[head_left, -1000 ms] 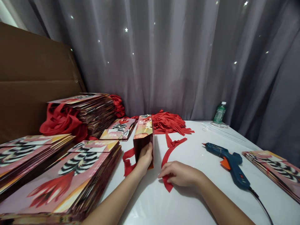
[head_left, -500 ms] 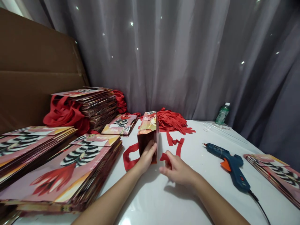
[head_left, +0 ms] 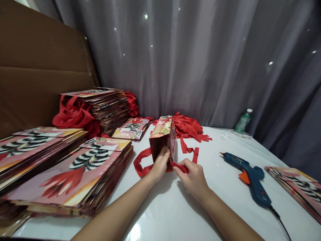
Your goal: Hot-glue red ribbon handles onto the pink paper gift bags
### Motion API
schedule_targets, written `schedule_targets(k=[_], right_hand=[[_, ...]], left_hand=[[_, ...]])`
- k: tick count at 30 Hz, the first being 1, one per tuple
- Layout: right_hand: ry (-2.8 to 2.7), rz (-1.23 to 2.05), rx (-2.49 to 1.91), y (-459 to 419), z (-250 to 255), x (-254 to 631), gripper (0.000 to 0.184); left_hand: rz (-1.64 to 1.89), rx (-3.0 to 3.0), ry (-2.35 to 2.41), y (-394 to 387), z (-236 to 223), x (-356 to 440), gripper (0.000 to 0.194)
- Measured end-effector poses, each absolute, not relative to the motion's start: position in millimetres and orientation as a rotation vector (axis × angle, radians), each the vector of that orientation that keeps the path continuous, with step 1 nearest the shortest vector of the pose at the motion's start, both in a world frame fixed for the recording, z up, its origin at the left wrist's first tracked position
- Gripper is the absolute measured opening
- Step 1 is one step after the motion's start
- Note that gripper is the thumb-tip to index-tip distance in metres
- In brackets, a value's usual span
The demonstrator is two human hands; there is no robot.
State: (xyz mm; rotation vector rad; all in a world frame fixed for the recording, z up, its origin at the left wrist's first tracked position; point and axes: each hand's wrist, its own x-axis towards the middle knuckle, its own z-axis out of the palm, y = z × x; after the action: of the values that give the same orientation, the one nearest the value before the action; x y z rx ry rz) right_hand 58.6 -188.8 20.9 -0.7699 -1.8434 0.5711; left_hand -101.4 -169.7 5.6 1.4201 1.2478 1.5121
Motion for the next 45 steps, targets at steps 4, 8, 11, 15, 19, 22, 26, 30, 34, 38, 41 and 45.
schedule_targets(k=[4,8,11,15,19,22,26,30,34,38,41,45], right_hand=[[-1.778,0.412,-0.758,-188.1,20.3,56.4,0.018],[-1.742,0.286,-0.753,-187.5,19.7,53.8,0.027],[-1.709,0.247,-0.735,-188.0,17.7,52.0,0.032],[-1.682,0.235,-0.688,-191.0,16.0,50.4,0.034],[-1.666,0.260,-0.633,-193.6,15.1,49.9,0.034],[-1.682,0.242,-0.596,-193.4,13.4,49.5,0.032],[-1.699,0.210,-0.578,-191.9,11.0,49.3,0.031],[-1.708,0.194,-0.598,-191.6,10.0,49.2,0.032],[-1.726,0.139,-0.630,-192.0,9.8,48.7,0.035],[-1.755,0.094,-0.661,-192.2,10.4,48.9,0.035],[-1.774,0.076,-0.661,-192.1,10.5,49.4,0.035],[-1.804,0.051,-0.664,-191.9,9.8,50.5,0.035]], left_hand=[[1.514,1.394,1.264,-170.7,3.3,-99.5,0.042],[1.538,1.386,1.311,-175.2,10.5,-95.2,0.042],[1.556,1.384,1.333,-179.0,16.4,-91.0,0.043],[1.596,1.373,1.356,-182.0,19.2,-86.3,0.043],[1.613,1.359,1.370,-183.5,19.8,-83.3,0.042],[1.614,1.358,1.369,-184.4,20.9,-82.4,0.041],[1.612,1.363,1.359,-184.8,22.2,-82.5,0.040],[1.617,1.358,1.356,-184.6,22.9,-82.1,0.039],[1.613,1.348,1.362,-185.2,22.9,-81.1,0.038],[1.611,1.349,1.366,-185.8,21.8,-81.1,0.036],[1.607,1.357,1.366,-185.7,20.9,-81.4,0.035],[1.587,1.362,1.367,-185.8,21.1,-81.7,0.034]])
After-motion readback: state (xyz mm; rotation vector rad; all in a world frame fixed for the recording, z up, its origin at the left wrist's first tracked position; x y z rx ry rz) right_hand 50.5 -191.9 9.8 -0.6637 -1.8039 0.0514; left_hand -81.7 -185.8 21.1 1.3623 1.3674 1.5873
